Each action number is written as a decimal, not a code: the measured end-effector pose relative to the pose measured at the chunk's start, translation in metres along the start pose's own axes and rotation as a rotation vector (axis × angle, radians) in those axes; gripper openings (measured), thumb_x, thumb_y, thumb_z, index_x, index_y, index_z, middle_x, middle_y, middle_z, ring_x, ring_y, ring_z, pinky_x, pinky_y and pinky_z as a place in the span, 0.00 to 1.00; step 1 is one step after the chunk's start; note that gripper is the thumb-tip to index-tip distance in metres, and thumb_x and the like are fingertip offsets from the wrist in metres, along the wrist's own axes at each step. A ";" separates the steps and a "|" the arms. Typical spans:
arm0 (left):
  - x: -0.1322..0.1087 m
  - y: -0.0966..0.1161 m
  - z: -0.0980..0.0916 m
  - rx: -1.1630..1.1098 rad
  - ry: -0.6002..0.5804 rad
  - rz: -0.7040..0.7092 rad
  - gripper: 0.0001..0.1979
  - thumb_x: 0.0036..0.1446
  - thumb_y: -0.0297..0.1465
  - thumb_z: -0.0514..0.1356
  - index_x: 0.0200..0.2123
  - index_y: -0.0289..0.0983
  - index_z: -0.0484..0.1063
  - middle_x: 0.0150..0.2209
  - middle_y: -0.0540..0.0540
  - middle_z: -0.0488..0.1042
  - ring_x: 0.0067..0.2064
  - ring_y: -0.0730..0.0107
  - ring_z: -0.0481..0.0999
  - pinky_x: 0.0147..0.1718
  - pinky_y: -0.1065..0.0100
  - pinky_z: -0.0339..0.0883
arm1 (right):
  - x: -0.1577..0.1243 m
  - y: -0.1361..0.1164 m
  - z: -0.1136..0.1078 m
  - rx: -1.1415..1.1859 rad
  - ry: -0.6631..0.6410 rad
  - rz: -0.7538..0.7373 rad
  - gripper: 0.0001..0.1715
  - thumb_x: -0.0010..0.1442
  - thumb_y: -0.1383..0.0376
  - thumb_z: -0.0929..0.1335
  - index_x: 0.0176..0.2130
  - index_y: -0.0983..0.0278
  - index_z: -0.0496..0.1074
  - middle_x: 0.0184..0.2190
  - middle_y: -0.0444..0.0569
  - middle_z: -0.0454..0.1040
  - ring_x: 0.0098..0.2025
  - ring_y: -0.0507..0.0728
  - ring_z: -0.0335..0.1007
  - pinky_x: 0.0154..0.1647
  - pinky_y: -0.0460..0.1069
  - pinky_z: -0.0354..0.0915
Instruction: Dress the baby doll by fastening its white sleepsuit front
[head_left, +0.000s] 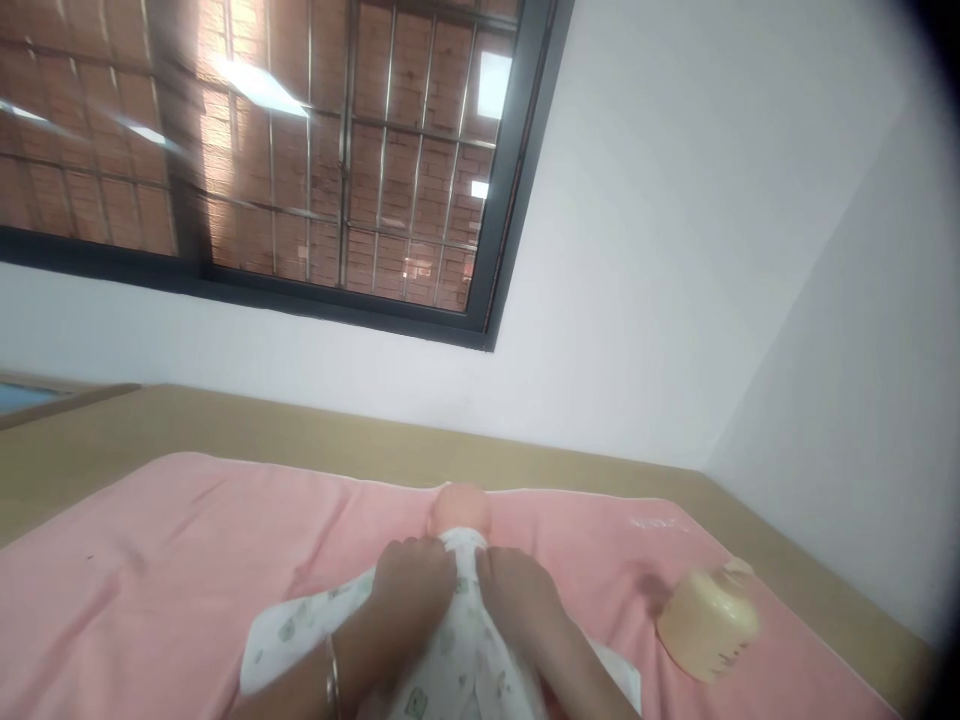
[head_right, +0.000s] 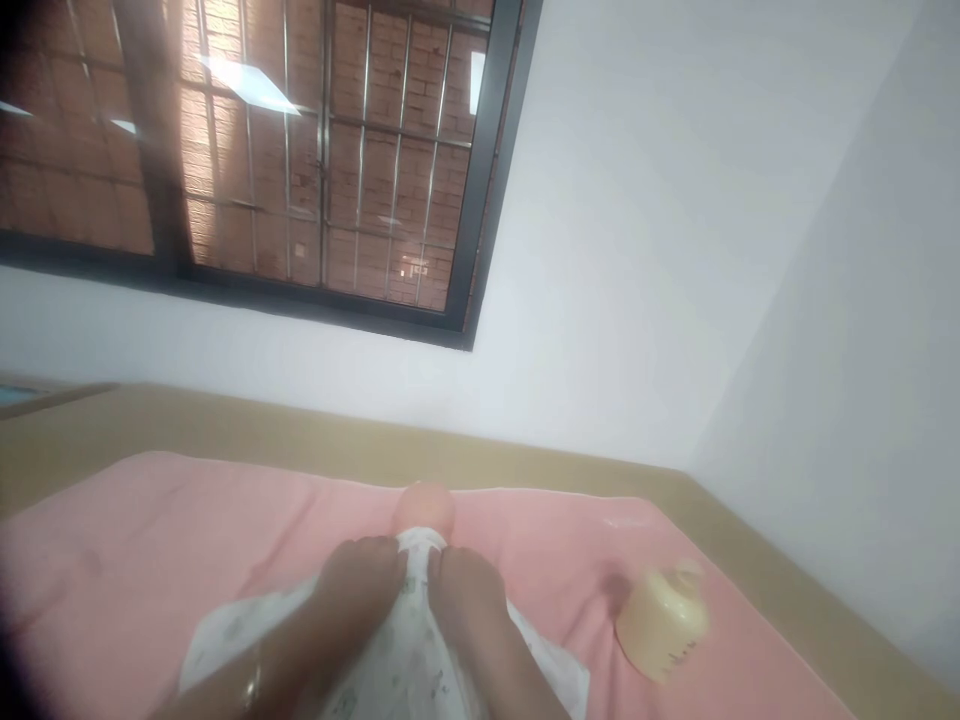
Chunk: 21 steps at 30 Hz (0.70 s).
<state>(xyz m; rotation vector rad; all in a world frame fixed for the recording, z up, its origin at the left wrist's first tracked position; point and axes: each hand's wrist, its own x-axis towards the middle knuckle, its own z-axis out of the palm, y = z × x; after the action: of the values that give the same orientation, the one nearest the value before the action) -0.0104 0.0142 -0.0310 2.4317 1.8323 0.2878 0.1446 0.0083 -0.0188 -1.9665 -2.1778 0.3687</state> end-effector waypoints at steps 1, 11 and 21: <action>0.001 -0.003 -0.004 -0.057 -0.034 -0.030 0.14 0.58 0.32 0.50 0.31 0.36 0.74 0.31 0.40 0.75 0.32 0.61 0.74 0.31 0.62 0.61 | -0.003 -0.003 0.001 -0.026 0.029 -0.004 0.30 0.66 0.56 0.51 0.36 0.65 0.74 0.35 0.58 0.76 0.36 0.61 0.72 0.33 0.52 0.61; -0.007 0.009 0.006 0.119 0.077 0.089 0.10 0.52 0.25 0.54 0.35 0.34 0.74 0.36 0.37 0.75 0.41 0.56 0.73 0.49 0.50 0.56 | 0.003 0.006 -0.001 0.132 -0.048 -0.049 0.32 0.66 0.54 0.49 0.37 0.64 0.74 0.37 0.57 0.76 0.37 0.61 0.72 0.34 0.51 0.61; 0.006 -0.010 0.006 -0.224 0.025 -0.093 0.29 0.63 0.45 0.37 0.38 0.37 0.73 0.39 0.39 0.75 0.41 0.59 0.74 0.41 0.61 0.63 | 0.008 0.001 0.014 0.087 0.063 -0.001 0.30 0.66 0.52 0.48 0.43 0.66 0.69 0.38 0.58 0.74 0.41 0.63 0.70 0.38 0.54 0.60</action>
<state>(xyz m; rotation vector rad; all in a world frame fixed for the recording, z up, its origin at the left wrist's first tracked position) -0.0166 0.0232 -0.0380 2.1974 1.8078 0.4898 0.1406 0.0159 -0.0331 -1.9051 -2.0874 0.3896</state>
